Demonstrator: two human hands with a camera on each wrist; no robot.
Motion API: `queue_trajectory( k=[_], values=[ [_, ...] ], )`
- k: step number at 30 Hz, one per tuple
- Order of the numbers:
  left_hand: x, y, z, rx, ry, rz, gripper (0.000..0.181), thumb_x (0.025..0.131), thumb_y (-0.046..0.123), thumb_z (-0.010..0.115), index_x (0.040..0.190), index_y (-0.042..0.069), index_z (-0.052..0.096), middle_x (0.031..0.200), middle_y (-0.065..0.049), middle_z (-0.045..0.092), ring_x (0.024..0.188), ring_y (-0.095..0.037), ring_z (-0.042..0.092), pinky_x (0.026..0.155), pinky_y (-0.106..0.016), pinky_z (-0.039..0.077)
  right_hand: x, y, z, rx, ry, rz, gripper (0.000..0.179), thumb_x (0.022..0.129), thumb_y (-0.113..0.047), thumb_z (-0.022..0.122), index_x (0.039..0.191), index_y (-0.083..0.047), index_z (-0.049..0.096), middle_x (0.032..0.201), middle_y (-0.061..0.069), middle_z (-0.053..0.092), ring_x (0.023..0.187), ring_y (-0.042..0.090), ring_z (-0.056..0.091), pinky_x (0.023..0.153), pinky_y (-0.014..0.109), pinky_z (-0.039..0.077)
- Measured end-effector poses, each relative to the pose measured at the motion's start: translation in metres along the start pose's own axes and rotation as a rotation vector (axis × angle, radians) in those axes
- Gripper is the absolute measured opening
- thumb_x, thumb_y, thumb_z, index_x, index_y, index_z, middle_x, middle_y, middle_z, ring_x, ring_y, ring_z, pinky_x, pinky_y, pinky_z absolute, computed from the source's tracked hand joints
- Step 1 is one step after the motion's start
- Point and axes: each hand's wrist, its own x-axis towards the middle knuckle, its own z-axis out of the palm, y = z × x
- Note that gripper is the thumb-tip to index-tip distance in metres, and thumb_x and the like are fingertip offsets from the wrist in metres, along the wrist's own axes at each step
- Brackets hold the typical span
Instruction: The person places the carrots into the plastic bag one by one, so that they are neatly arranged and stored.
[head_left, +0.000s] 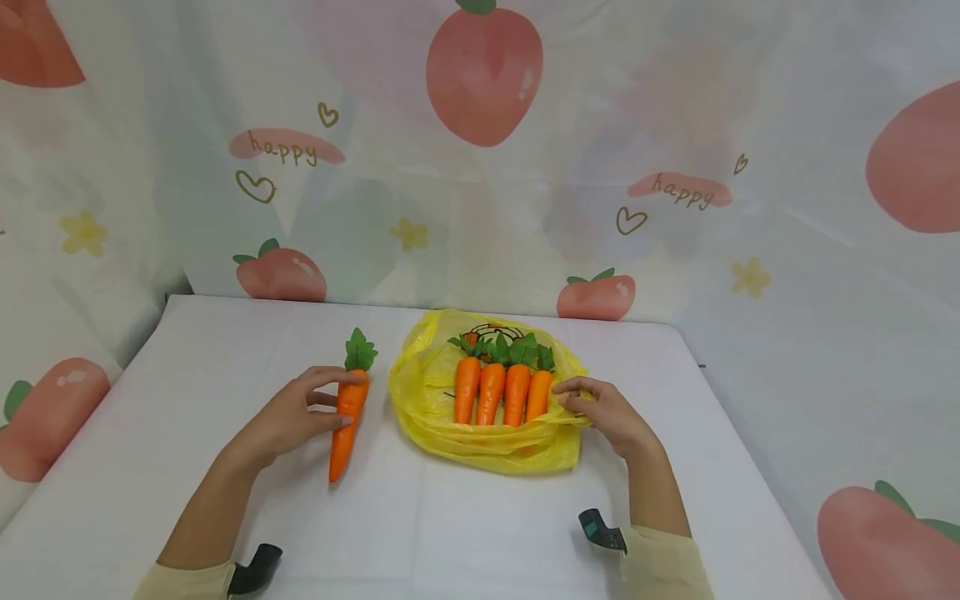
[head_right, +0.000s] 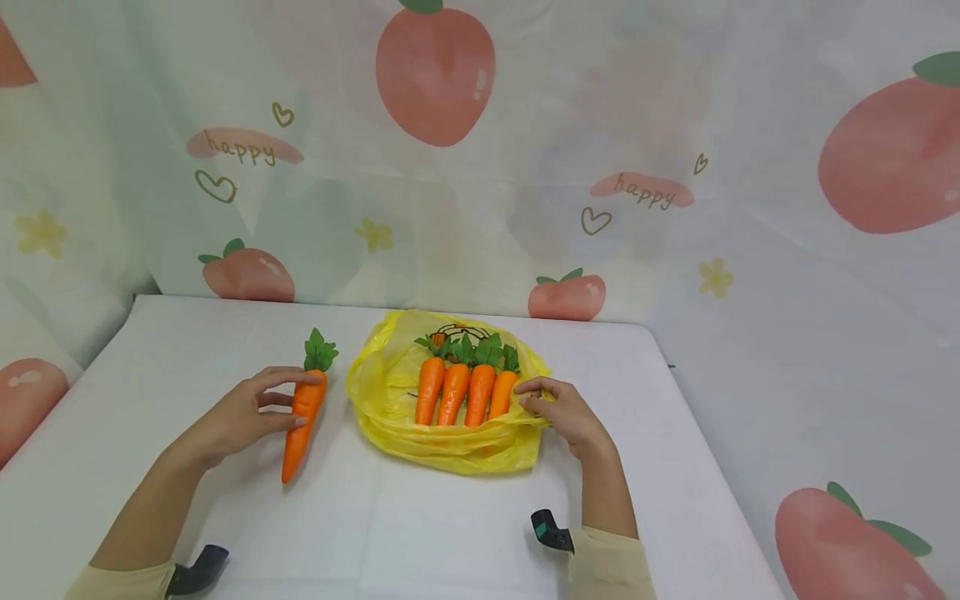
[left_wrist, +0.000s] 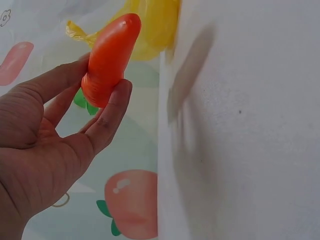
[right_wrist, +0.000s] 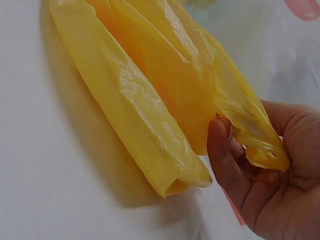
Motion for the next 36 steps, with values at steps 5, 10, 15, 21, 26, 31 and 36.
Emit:
queue_trajectory(
  k=[5,10,15,21,26,31,36],
  values=[
    [0.001,0.002,-0.001,0.005,0.003,0.005,0.049,0.093,0.009,0.079,0.137,0.022,0.066,0.15,-0.011,0.045,0.127,-0.044,0.052,0.091,-0.046,0.057,0.001,0.0,0.001,0.001,0.004,-0.004,0.028,0.104,-0.019,0.062,0.127,-0.004,0.068,0.123,0.013,0.059,0.103,0.028,0.056,0.086,0.033,0.051],
    [0.001,0.005,-0.003,-0.005,-0.001,0.015,0.05,0.093,0.008,0.078,0.139,0.023,0.065,0.15,-0.009,0.045,0.128,-0.043,0.052,0.092,-0.047,0.056,0.001,-0.001,0.001,0.002,0.006,-0.002,0.029,0.104,-0.019,0.062,0.127,-0.004,0.068,0.124,0.013,0.058,0.104,0.029,0.055,0.087,0.033,0.05],
    [0.0,0.013,-0.004,-0.014,-0.009,0.048,0.05,0.093,0.011,0.079,0.139,0.023,0.064,0.15,-0.01,0.045,0.127,-0.043,0.053,0.094,-0.049,0.054,0.002,-0.001,0.0,0.002,0.003,0.004,0.029,0.104,-0.019,0.062,0.128,-0.004,0.068,0.124,0.013,0.059,0.103,0.028,0.055,0.087,0.034,0.05],
    [-0.001,0.02,-0.005,-0.046,-0.017,0.066,0.052,0.092,0.012,0.081,0.139,0.024,0.064,0.15,-0.007,0.045,0.126,-0.041,0.053,0.093,-0.046,0.055,0.002,0.0,0.001,0.006,-0.007,-0.006,0.028,0.104,-0.019,0.062,0.127,-0.004,0.068,0.123,0.013,0.059,0.103,0.028,0.055,0.087,0.034,0.05],
    [0.001,0.029,-0.005,-0.074,-0.016,0.101,0.053,0.091,0.011,0.082,0.139,0.024,0.065,0.149,-0.005,0.045,0.127,-0.039,0.053,0.092,-0.042,0.057,0.001,0.0,0.001,0.003,-0.006,-0.007,0.028,0.104,-0.019,0.062,0.127,-0.003,0.068,0.123,0.013,0.058,0.103,0.028,0.056,0.087,0.034,0.05],
    [0.003,0.037,-0.004,-0.094,-0.019,0.121,0.053,0.091,0.01,0.081,0.14,0.024,0.064,0.149,-0.004,0.045,0.127,-0.039,0.053,0.091,-0.041,0.057,0.0,0.0,0.001,-0.003,-0.003,-0.002,0.028,0.104,-0.019,0.062,0.127,-0.003,0.068,0.124,0.013,0.059,0.102,0.027,0.056,0.087,0.033,0.051],
    [0.005,0.044,-0.002,-0.09,-0.019,0.146,0.054,0.091,0.012,0.081,0.14,0.027,0.063,0.149,-0.004,0.046,0.127,-0.04,0.054,0.093,-0.045,0.056,0.001,0.001,0.0,-0.003,-0.004,-0.001,0.028,0.104,-0.019,0.062,0.126,-0.003,0.068,0.124,0.013,0.059,0.103,0.028,0.057,0.087,0.034,0.051]
  ],
)
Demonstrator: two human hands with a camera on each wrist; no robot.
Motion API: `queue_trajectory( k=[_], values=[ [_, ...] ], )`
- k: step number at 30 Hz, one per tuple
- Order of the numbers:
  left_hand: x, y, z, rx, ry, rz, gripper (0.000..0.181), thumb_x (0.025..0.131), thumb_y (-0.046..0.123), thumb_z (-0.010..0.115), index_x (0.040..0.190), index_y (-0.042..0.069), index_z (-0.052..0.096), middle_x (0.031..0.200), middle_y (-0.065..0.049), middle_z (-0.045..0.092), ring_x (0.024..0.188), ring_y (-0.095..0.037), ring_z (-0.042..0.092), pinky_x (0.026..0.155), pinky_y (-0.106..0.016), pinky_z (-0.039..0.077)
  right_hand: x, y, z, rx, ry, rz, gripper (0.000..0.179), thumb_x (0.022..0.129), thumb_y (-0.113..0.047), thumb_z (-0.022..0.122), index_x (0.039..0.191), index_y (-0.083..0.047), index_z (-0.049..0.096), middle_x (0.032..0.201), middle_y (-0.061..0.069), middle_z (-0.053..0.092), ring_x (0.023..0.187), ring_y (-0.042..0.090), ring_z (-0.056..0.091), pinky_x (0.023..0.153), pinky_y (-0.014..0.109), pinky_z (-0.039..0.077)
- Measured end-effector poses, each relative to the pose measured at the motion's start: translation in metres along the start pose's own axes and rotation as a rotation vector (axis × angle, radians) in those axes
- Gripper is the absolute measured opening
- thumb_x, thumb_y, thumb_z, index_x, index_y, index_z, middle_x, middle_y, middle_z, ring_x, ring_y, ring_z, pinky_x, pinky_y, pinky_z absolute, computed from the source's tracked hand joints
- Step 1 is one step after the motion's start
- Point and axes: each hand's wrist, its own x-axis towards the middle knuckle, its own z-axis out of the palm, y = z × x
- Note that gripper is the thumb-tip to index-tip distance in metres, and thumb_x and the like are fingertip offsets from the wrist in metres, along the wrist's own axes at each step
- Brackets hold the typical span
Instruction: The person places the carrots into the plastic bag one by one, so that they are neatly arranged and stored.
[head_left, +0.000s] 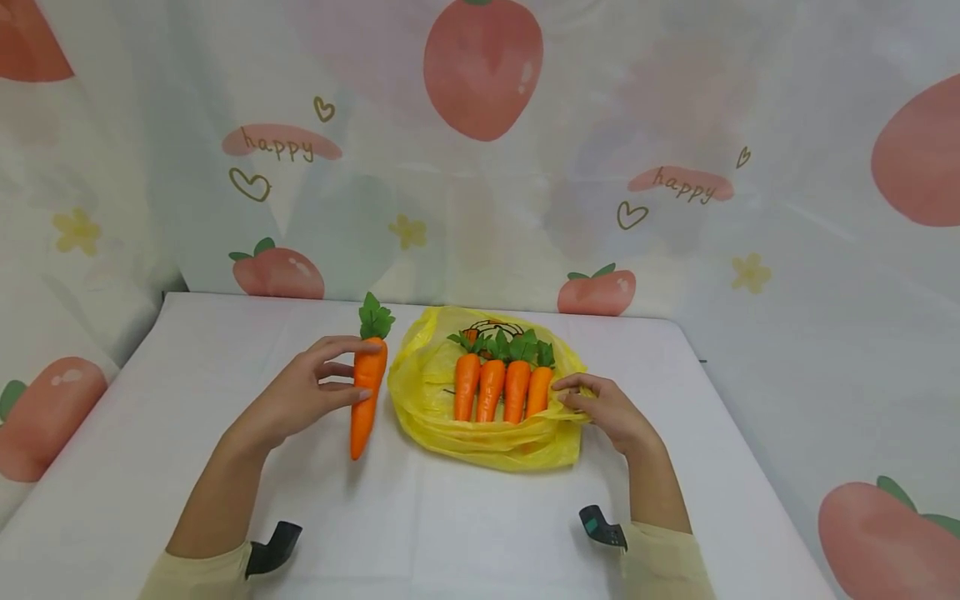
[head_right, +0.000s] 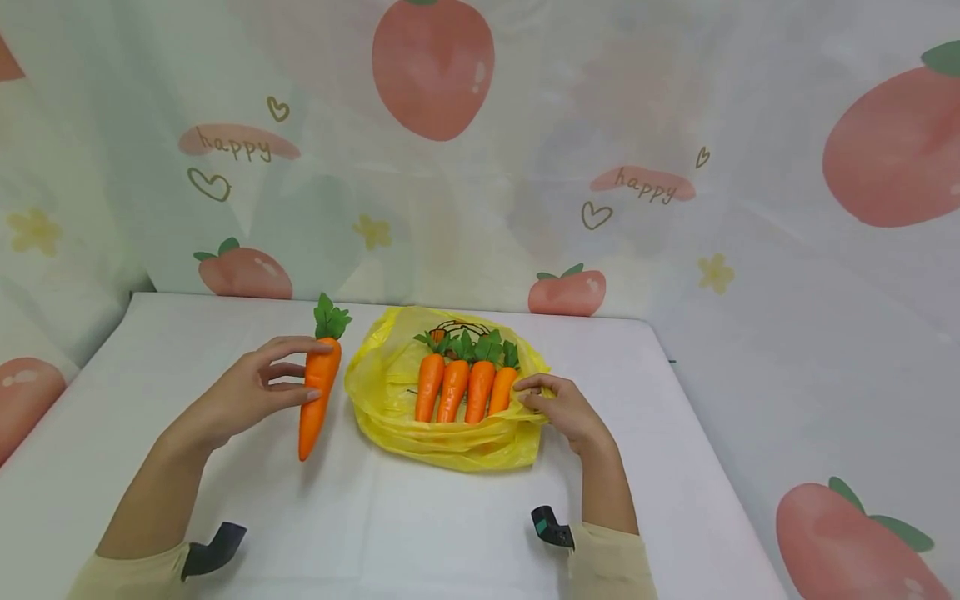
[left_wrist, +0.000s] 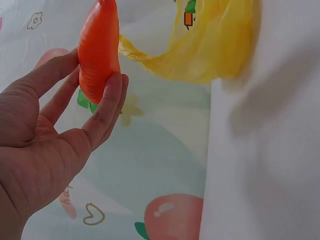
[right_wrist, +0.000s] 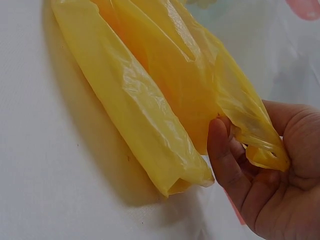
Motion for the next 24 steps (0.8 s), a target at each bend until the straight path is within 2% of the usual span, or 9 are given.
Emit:
queue_trajectory(
  k=[7,11,24],
  values=[
    [0.004,0.009,0.006,-0.024,-0.01,0.02,0.054,0.09,0.009,0.082,0.139,0.024,0.065,0.147,-0.003,0.046,0.125,-0.038,0.054,0.091,-0.038,0.057,0.002,0.005,-0.001,0.015,-0.007,-0.008,0.029,0.104,-0.02,0.063,0.127,-0.003,0.069,0.129,0.014,0.058,0.104,0.027,0.057,0.087,0.034,0.051],
    [0.006,0.013,0.01,-0.028,-0.012,0.038,0.053,0.091,0.008,0.081,0.139,0.022,0.065,0.148,-0.005,0.046,0.124,-0.039,0.054,0.091,-0.038,0.057,0.002,0.005,-0.002,0.01,-0.005,-0.015,0.029,0.104,-0.02,0.063,0.127,-0.003,0.069,0.129,0.014,0.058,0.104,0.027,0.057,0.087,0.034,0.051],
    [0.015,0.028,0.022,-0.053,-0.037,0.072,0.054,0.09,0.008,0.082,0.138,0.026,0.066,0.146,0.001,0.048,0.123,-0.036,0.056,0.092,-0.039,0.057,0.0,0.001,-0.002,0.01,-0.004,-0.001,0.028,0.104,-0.018,0.062,0.127,-0.004,0.069,0.129,0.014,0.058,0.105,0.028,0.057,0.088,0.034,0.051]
  ],
)
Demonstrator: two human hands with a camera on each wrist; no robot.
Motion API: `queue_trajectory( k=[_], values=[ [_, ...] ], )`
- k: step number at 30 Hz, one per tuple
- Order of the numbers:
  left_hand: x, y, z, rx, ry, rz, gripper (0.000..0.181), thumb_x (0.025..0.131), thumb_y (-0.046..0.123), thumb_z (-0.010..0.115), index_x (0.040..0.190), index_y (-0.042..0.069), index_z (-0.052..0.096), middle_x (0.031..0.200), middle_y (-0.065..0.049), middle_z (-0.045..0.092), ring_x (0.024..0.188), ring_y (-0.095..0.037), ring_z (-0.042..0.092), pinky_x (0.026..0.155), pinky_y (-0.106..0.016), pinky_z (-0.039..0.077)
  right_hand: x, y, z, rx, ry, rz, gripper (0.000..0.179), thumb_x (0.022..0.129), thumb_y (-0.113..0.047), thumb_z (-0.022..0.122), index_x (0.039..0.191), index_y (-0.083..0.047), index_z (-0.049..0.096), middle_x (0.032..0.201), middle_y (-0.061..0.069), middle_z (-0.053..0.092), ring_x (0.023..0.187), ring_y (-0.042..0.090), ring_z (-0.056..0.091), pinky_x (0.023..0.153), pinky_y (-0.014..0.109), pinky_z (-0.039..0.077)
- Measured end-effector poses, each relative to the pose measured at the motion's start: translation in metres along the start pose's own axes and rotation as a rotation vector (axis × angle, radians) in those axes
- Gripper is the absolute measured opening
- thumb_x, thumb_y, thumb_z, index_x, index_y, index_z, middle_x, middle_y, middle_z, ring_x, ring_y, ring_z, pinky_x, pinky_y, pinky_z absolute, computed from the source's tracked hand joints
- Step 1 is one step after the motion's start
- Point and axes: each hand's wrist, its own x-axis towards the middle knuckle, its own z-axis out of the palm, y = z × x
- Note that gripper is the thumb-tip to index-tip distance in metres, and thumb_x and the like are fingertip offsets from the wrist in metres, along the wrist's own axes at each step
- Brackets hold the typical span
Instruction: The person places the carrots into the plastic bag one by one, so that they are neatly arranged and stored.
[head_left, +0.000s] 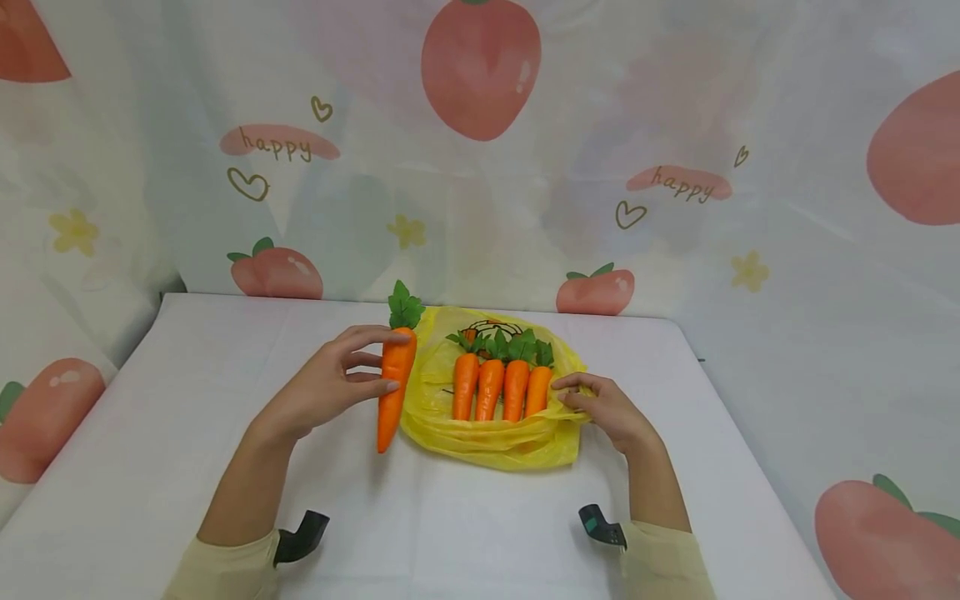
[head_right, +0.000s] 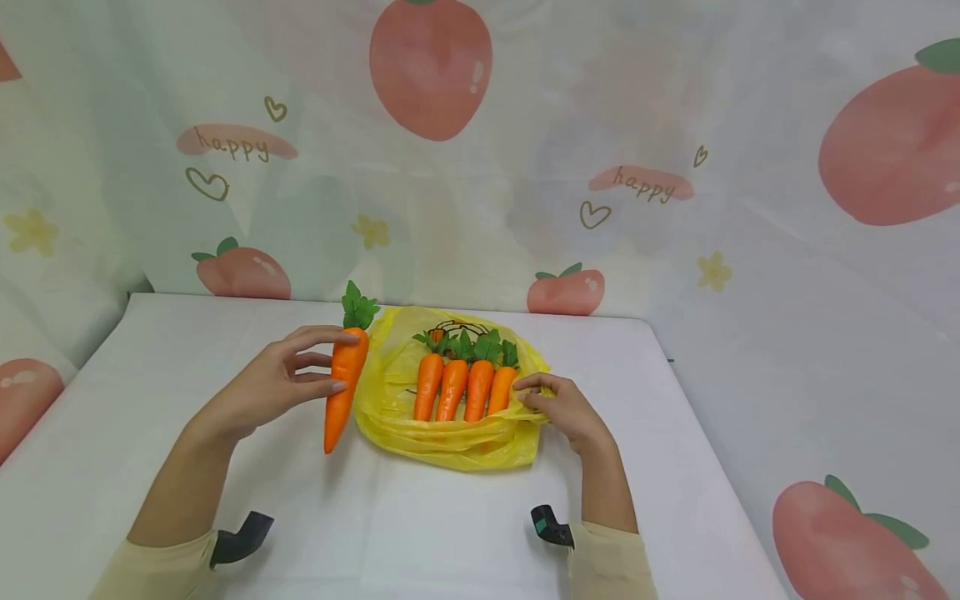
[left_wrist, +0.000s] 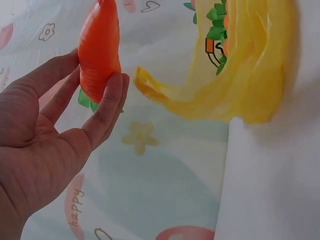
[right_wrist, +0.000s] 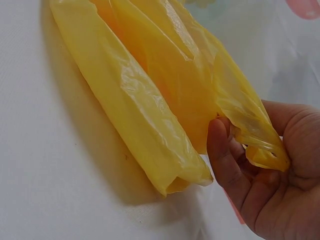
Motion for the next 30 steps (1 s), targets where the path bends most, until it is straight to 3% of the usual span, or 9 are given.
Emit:
queue_trajectory(
  k=[6,12,30],
  values=[
    [0.005,0.007,0.007,-0.013,-0.008,-0.002,0.053,0.091,0.009,0.081,0.137,0.03,0.066,0.146,0.005,0.049,0.124,-0.034,0.055,0.093,-0.041,0.056,0.0,0.0,0.0,0.002,-0.001,0.0,0.027,0.104,-0.018,0.062,0.126,-0.004,0.069,0.128,0.014,0.058,0.105,0.029,0.056,0.088,0.034,0.051],
    [0.012,0.013,0.02,-0.036,-0.039,0.033,0.052,0.091,0.01,0.081,0.137,0.029,0.066,0.149,0.005,0.047,0.124,-0.035,0.054,0.097,-0.044,0.054,0.0,0.0,-0.001,0.002,0.003,-0.001,0.027,0.104,-0.018,0.062,0.126,-0.004,0.069,0.127,0.014,0.058,0.105,0.029,0.056,0.088,0.033,0.052],
    [0.026,0.01,0.047,-0.089,-0.116,0.052,0.052,0.092,0.003,0.079,0.138,0.024,0.067,0.145,0.001,0.048,0.122,-0.034,0.057,0.096,-0.042,0.054,0.0,-0.001,-0.002,-0.003,0.011,0.003,0.026,0.103,-0.017,0.062,0.125,-0.004,0.069,0.125,0.014,0.058,0.105,0.03,0.055,0.088,0.034,0.051]
  ],
)
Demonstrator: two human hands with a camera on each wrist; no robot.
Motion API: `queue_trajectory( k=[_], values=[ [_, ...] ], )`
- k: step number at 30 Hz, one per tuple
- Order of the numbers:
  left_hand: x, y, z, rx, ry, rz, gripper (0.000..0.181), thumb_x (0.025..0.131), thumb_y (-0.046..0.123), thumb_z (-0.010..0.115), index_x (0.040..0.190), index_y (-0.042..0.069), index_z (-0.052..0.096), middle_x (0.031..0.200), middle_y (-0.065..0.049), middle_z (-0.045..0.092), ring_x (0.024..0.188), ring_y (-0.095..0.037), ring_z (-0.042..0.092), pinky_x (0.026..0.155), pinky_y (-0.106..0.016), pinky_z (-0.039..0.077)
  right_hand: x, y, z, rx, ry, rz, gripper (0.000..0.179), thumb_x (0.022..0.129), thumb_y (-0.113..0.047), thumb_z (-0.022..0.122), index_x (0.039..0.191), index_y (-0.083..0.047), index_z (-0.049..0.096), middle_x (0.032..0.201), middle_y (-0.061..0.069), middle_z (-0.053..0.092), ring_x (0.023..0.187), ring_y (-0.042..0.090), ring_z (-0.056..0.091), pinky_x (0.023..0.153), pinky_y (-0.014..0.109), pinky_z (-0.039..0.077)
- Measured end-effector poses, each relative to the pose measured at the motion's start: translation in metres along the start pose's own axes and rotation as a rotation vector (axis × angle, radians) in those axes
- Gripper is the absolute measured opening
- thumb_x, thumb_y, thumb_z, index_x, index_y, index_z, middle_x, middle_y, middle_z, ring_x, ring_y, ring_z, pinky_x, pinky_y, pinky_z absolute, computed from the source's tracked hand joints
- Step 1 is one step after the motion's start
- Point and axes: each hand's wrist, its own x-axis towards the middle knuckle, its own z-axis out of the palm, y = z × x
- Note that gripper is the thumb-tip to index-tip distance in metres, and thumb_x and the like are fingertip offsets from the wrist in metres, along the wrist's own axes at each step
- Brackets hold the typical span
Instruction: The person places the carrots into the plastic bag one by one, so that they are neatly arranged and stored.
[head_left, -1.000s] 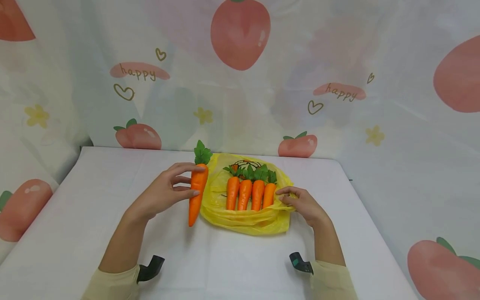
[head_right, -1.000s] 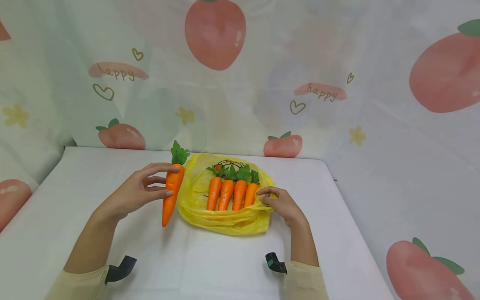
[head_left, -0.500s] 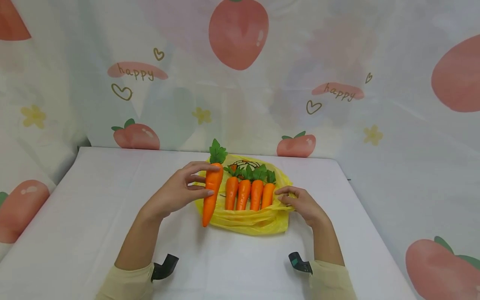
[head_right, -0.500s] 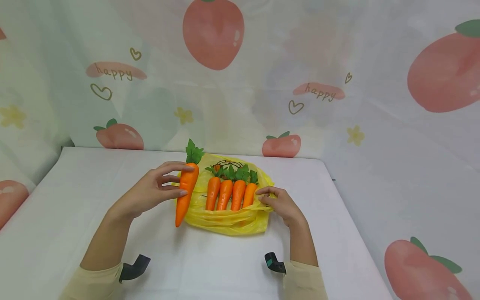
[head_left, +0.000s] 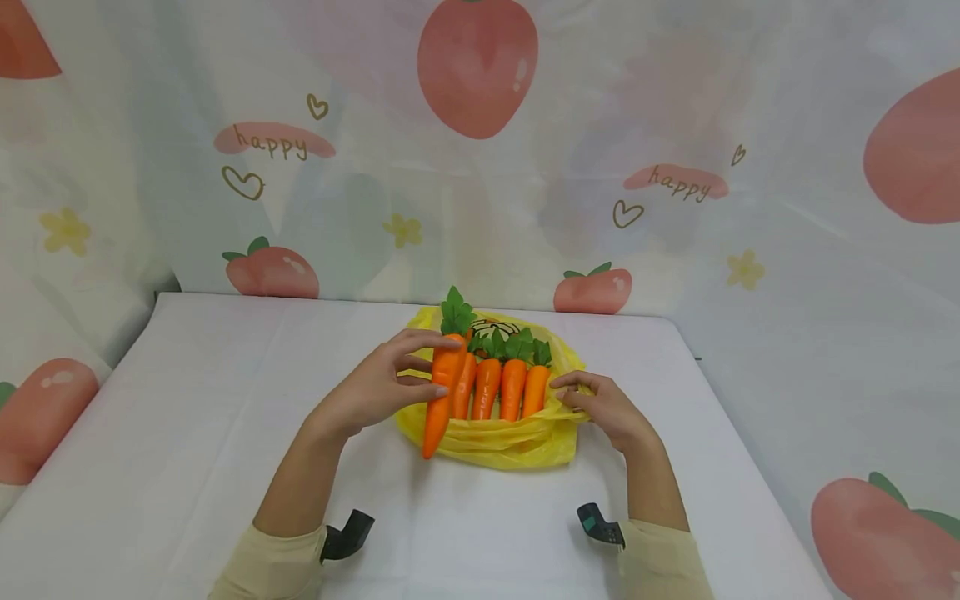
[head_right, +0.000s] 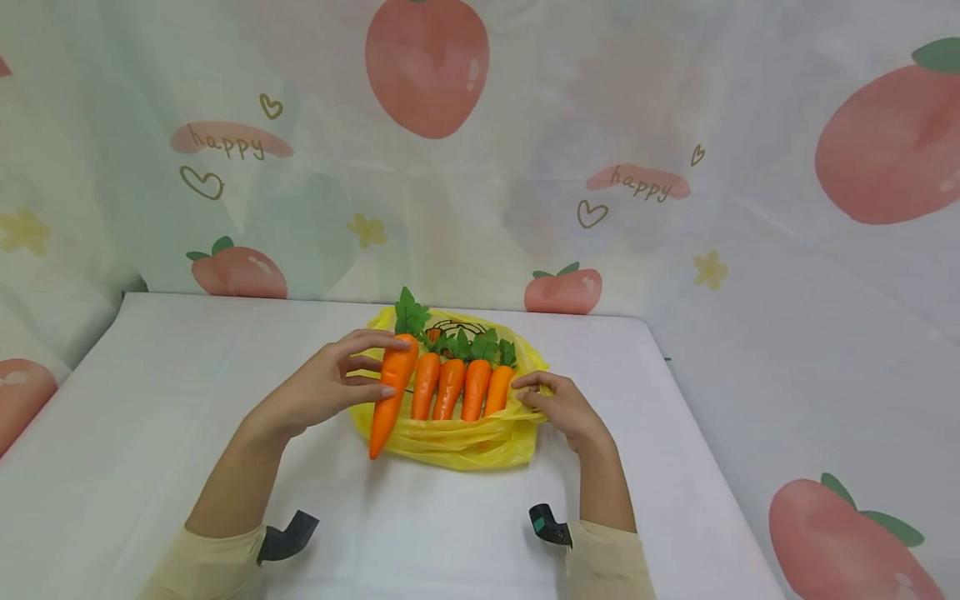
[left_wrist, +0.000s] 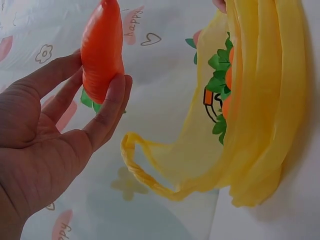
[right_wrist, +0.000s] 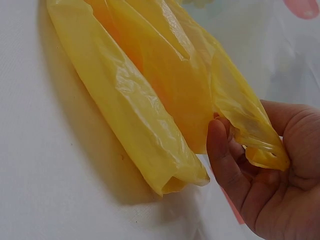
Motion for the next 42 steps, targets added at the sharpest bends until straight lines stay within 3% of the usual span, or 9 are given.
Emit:
queue_trajectory(
  k=[15,24,42],
  values=[
    [0.013,-0.006,0.013,0.013,-0.024,-0.039,0.051,0.092,0.004,0.078,0.136,0.028,0.067,0.148,0.003,0.048,0.121,-0.033,0.058,0.089,-0.04,0.057,-0.001,0.001,0.0,0.002,0.0,-0.002,0.027,0.104,-0.018,0.061,0.125,-0.004,0.069,0.122,0.013,0.059,0.103,0.03,0.055,0.087,0.035,0.05],
    [0.019,-0.016,0.016,0.01,-0.036,-0.035,0.051,0.093,0.001,0.076,0.138,0.022,0.066,0.145,0.001,0.051,0.118,-0.036,0.058,0.088,-0.04,0.058,-0.001,0.0,0.0,0.002,0.006,-0.002,0.026,0.104,-0.017,0.061,0.125,-0.004,0.069,0.123,0.014,0.058,0.104,0.03,0.055,0.087,0.035,0.051],
    [0.026,-0.022,0.028,0.043,-0.004,-0.091,0.053,0.093,-0.002,0.075,0.138,0.026,0.067,0.146,0.001,0.051,0.121,-0.036,0.057,0.087,-0.039,0.058,-0.001,0.001,0.0,-0.003,0.005,-0.006,0.026,0.104,-0.018,0.061,0.125,-0.004,0.069,0.123,0.013,0.059,0.104,0.03,0.055,0.087,0.034,0.051]
  ],
)
